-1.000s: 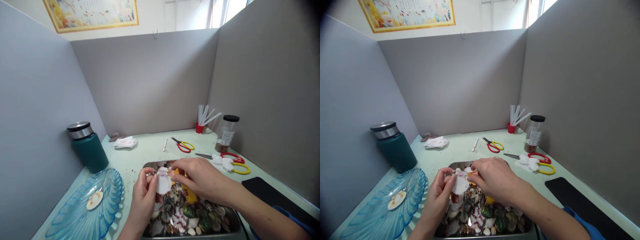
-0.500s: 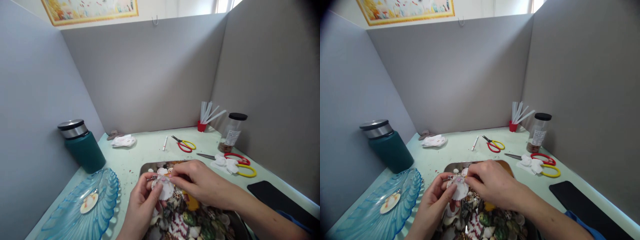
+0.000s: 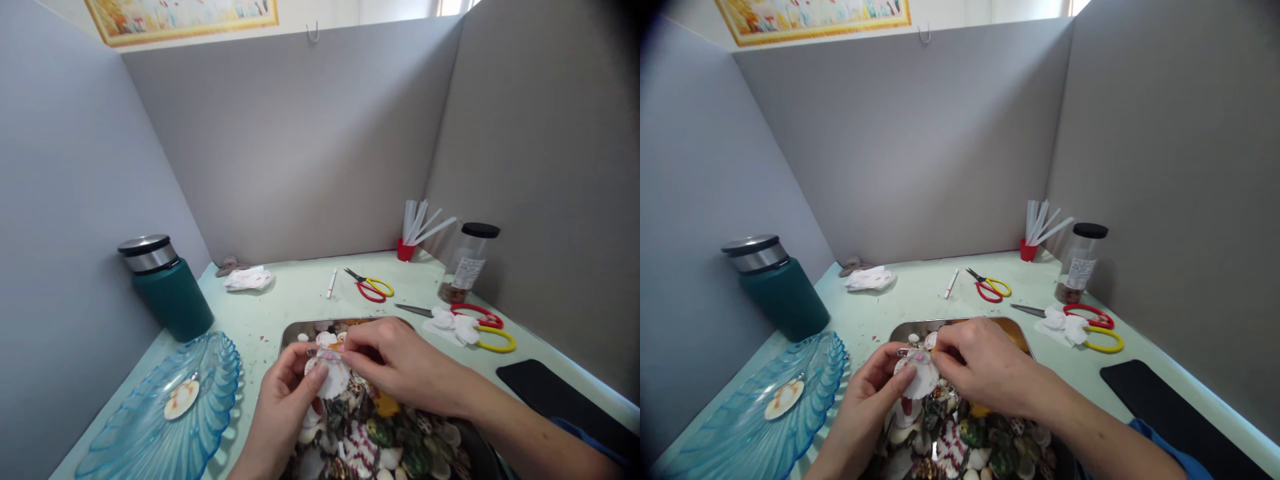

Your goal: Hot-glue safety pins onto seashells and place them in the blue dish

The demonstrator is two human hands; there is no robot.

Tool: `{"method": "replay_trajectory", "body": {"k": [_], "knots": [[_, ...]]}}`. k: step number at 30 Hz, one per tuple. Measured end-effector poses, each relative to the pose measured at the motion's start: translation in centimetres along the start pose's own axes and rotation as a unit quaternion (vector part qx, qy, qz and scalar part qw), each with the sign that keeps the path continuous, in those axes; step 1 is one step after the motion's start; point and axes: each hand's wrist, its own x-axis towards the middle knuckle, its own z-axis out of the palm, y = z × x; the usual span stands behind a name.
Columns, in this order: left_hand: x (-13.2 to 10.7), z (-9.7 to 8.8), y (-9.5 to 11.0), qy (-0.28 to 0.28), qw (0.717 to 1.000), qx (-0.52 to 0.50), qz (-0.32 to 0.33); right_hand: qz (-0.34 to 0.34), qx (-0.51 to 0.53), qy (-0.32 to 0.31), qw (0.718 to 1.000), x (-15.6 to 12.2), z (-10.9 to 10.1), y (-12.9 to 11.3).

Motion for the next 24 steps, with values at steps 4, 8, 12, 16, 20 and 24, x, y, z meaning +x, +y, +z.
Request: {"method": "replay_trajectory", "body": {"k": [4,8,12,16,20,24], "knots": [[0.1,0.0,0.0,-0.002,1.0,-0.015,-0.011,-0.011,-0.027,0.023,0.999,0.0,0.6,0.1],[0.0,0.1,0.1,0.003,0.999,-0.038,-0.007,-0.013,-0.042,0.038,0.998,0.0,1.0,0.1],[0.0,0.1,0.1,-0.007,0.999,-0.051,-0.017,-0.013,-0.043,0.039,0.998,0.0,1.1,0.1],[0.0,-0.1,0.0,-0.013,0.997,-0.066,-0.034,-0.012,-0.036,0.031,0.999,-0.1,1.0,0.1],[0.1,-0.1,0.2,-0.017,0.995,-0.09,-0.046,-0.017,-0.012,0.014,1.0,-0.1,0.7,0.1],[0.1,-0.2,0.3,-0.023,0.992,-0.114,-0.045,-0.002,0.049,0.003,0.999,0.1,0.0,0.0]]}}
